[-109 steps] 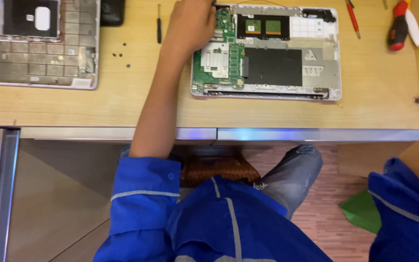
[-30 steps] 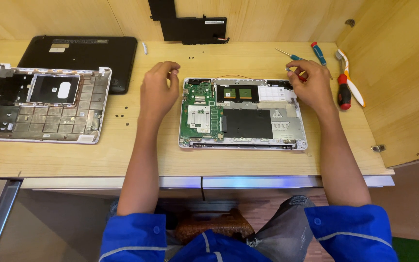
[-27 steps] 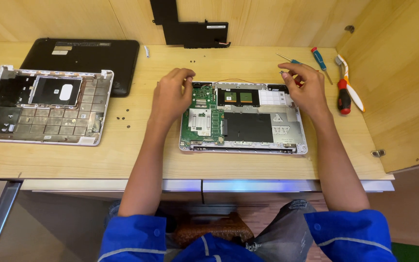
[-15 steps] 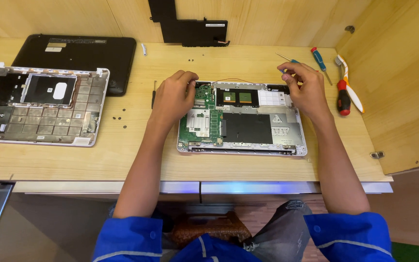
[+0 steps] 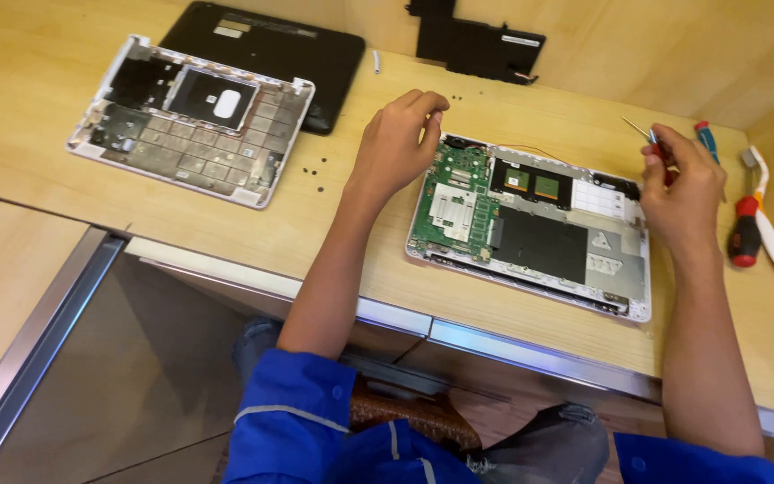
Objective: Assembling internal laptop components by connecting ribbon cables and securing parts with a screwdriver.
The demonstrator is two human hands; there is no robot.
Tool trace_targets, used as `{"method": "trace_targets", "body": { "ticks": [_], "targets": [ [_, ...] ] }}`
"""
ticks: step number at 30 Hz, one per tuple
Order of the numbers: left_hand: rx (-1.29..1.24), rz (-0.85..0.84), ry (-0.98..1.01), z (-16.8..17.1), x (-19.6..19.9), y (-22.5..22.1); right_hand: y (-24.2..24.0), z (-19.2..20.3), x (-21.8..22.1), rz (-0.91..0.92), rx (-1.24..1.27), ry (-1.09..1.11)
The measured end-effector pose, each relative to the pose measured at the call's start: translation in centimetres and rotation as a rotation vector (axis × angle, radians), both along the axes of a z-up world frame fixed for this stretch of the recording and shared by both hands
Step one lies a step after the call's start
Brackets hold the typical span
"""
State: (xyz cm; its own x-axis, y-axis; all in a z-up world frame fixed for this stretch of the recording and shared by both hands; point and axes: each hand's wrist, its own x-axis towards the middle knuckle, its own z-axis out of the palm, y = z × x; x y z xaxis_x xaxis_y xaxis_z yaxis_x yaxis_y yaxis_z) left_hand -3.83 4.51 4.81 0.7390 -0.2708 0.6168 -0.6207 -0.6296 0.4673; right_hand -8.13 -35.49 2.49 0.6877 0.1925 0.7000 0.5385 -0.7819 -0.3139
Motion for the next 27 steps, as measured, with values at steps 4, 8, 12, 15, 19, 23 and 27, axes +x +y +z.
{"method": "trace_targets", "body": {
  "ticks": [4,8,12,15,19,23,27],
  "targets": [
    [-0.101,0.077,-0.017,1.8,-1.9,4.0,-1.1,0.0,0.0,-0.043,-0.137,-0.089],
    [0.22,0.282,-0.012,0.7,-3.2,9.6,-1.5,0.3,-0.2,-0.023,-0.191,-0.166],
    [0.406,0.334,0.134,-1.9,-2.4,12.8,-1.5,0.1,-0.5,-0.086,-0.21,-0.177],
    [0.483,0.341,0.148,-3.7,-1.5,13.5,-0.8,0.6,-0.9,-0.135,-0.189,-0.167],
    [0.55,0.41,0.165,-4.5,-0.5,13.0,-0.3,1.2,-1.1,-0.07,-0.169,-0.166],
    [0.706,0.428,0.057,-4.8,0.0,12.9,0.1,1.3,-1.1,-0.069,-0.154,-0.142],
    [0.815,0.394,-0.036,-4.6,0.7,12.6,0.7,1.6,-1.5,-0.063,-0.146,-0.117]
  ]
}}
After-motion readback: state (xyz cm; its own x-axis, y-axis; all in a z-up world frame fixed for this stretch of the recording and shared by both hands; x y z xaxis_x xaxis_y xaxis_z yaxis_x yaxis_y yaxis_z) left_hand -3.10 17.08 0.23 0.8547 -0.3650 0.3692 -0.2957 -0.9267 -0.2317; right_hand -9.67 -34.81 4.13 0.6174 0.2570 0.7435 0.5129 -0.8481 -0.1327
